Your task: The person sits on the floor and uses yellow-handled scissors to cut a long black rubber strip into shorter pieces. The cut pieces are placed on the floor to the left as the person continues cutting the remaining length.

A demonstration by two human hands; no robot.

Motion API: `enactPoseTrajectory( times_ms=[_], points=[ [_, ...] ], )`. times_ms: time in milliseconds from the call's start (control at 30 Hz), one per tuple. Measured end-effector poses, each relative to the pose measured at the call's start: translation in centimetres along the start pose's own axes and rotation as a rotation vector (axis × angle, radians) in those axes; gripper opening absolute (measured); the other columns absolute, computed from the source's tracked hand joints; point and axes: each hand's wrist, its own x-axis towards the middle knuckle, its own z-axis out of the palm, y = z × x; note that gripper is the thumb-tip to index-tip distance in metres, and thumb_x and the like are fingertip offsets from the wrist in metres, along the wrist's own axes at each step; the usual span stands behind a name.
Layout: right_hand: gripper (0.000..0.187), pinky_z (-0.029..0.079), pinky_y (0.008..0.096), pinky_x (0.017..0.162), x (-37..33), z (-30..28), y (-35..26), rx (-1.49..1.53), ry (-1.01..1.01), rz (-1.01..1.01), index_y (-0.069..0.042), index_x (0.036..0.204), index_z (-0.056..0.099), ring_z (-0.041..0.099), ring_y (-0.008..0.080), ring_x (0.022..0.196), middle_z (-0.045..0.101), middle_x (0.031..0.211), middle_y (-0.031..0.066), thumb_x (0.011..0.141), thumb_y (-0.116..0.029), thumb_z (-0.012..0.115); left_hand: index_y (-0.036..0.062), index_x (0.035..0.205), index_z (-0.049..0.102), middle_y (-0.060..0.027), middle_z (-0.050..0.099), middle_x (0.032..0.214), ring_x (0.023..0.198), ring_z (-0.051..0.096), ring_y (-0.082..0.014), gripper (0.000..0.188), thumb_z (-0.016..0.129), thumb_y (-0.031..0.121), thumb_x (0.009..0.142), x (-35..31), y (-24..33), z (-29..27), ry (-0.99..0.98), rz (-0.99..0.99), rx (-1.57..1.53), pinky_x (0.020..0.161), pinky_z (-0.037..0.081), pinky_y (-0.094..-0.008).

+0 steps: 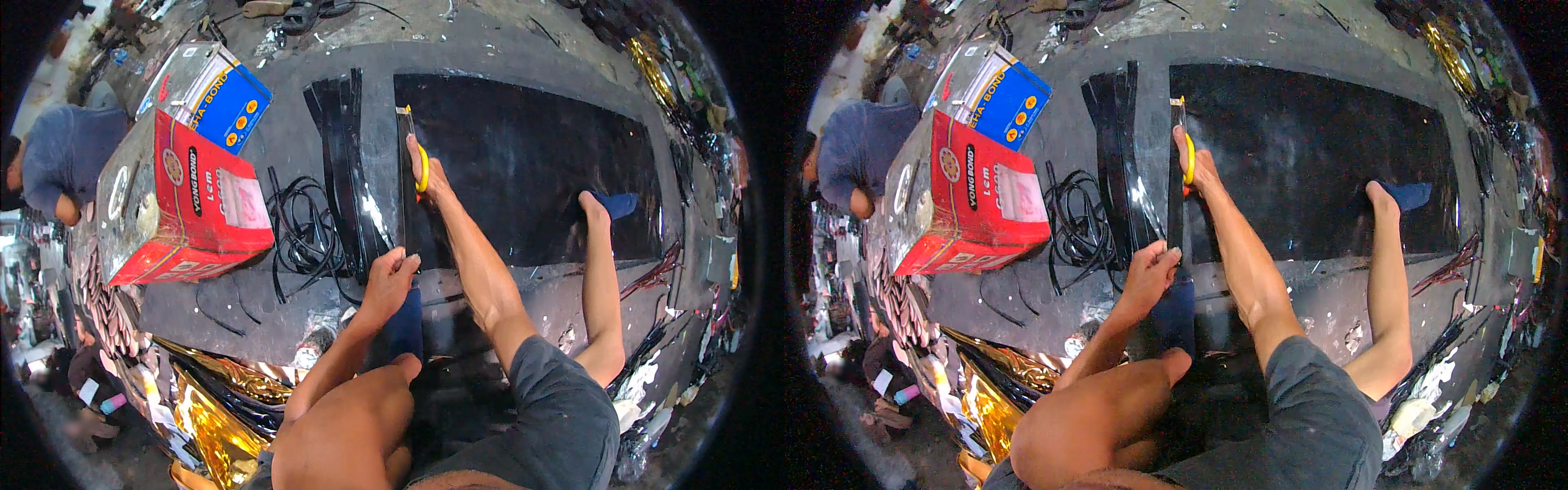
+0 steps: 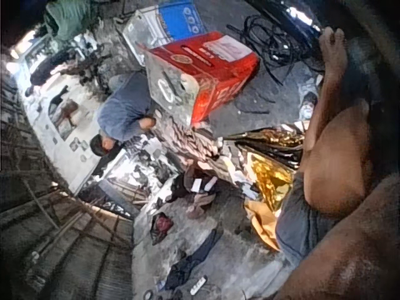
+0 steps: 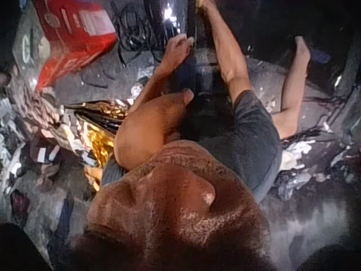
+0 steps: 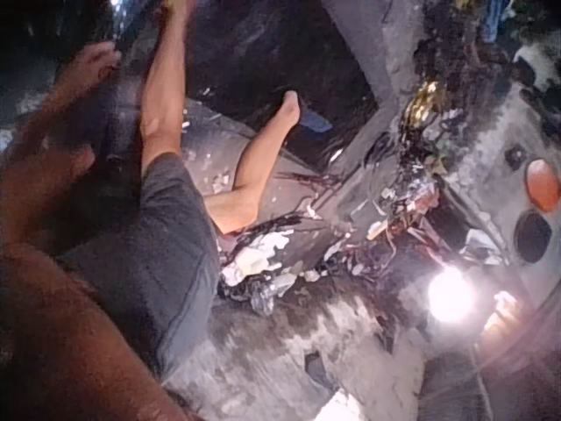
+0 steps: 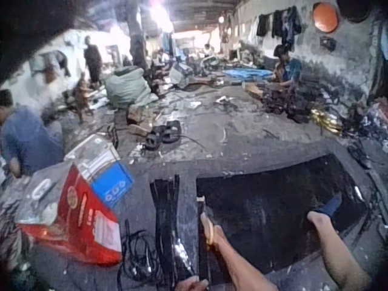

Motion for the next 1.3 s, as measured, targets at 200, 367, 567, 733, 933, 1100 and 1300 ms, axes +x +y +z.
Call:
enactPoseTrajectory(
  times_ms=[200, 367, 567, 733, 933, 1100, 1300],
  points=[
    [0.119, 0.047, 0.0441, 0.080, 7.3, -0.3, -4.3, 0.031, 0.034, -0.044, 0.020, 0.099, 0.061, 0.062, 0.0366, 0.096, 0.063, 0.099, 0.0305, 0.068, -0.092, 0.035, 0.0051, 0.068, 0.046, 0.0050, 0.039, 0.061, 0.061, 0.036, -0.0049, 0.030, 0.057, 0.018, 0.093, -1.7, 3.3, 0.0, 0.048, -0.032, 0.038, 0.052, 0.031, -0.0256],
    [0.121, 0.046, 0.0425, 0.082, 11.5, -1.4, -8.3, 0.086, 0.003, -0.121, 0.019, 0.101, 0.061, 0.061, 0.0363, 0.097, 0.062, 0.104, 0.0302, 0.067, -0.093, 0.035, 0.0090, 0.080, 0.053, 0.0075, 0.044, 0.066, 0.058, 0.038, -0.0032, 0.018, 0.058, 0.019, 0.094, -3.0, 3.6, 0.0, 0.010, -0.056, -0.007, 0.050, 0.030, -0.0222],
    [0.125, 0.046, 0.0440, 0.083, 13.4, -1.5, -8.6, 0.025, -0.010, -0.121, 0.020, 0.104, 0.060, 0.060, 0.0351, 0.101, 0.061, 0.107, 0.0308, 0.064, -0.096, 0.032, 0.0105, 0.075, 0.047, 0.0071, 0.041, 0.065, 0.055, 0.037, -0.0035, 0.024, 0.057, 0.018, 0.095, -3.1, 3.0, -0.6, 0.043, -0.088, -0.076, 0.048, 0.029, -0.0222],
    [0.106, 0.046, 0.0398, 0.062, 13.7, -1.5, -9.3, 0.065, -0.067, -0.132, 0.005, 0.085, 0.062, 0.060, 0.0277, 0.073, 0.059, 0.083, 0.0191, 0.065, -0.094, 0.033, 0.0107, 0.072, 0.043, 0.0061, 0.039, 0.062, 0.053, 0.037, -0.0042, 0.028, 0.056, 0.019, 0.095, -4.1, 3.1, -1.1, 0.082, -0.122, 0.049, 0.046, 0.029, -0.0233],
    [0.086, 0.048, 0.0347, 0.043, 10.8, -2.5, -10.7, 0.198, -0.100, -0.135, -0.004, 0.072, 0.053, 0.057, 0.0181, 0.047, 0.052, 0.059, 0.0061, 0.068, -0.090, 0.042, 0.0041, 0.091, 0.055, -0.0067, 0.054, 0.074, 0.063, 0.054, -0.0191, 0.021, 0.057, 0.025, 0.093, -2.7, 0.4, -4.2, 0.241, -0.205, 0.464, 0.057, 0.043, -0.0326],
    [0.084, 0.044, 0.0311, 0.040, 7.0, -4.4, -7.8, 0.240, -0.157, -0.122, -0.006, 0.070, 0.050, 0.050, 0.0161, 0.040, 0.049, 0.055, 0.0035, 0.072, -0.089, 0.035, 0.0015, 0.113, 0.055, -0.0193, 0.055, 0.103, 0.098, 0.055, -0.0355, 0.037, 0.065, 0.023, 0.085, -1.7, 1.9, -2.2, 0.464, 0.260, 1.077, 0.086, 0.044, -0.0428],
    [0.080, 0.043, 0.0301, 0.036, -1.8, -6.6, 0.7, 0.311, -0.198, -0.051, -0.007, 0.069, 0.049, 0.048, 0.0169, 0.036, 0.045, 0.050, 0.0042, 0.081, -0.083, 0.029, -0.0044, 0.117, 0.057, -0.0173, 0.063, 0.104, 0.097, 0.061, -0.0291, 0.045, 0.069, 0.018, 0.079, 4.3, -5.2, 1.0, 0.193, -0.020, 0.324, 0.088, 0.047, -0.0366]
  ],
)
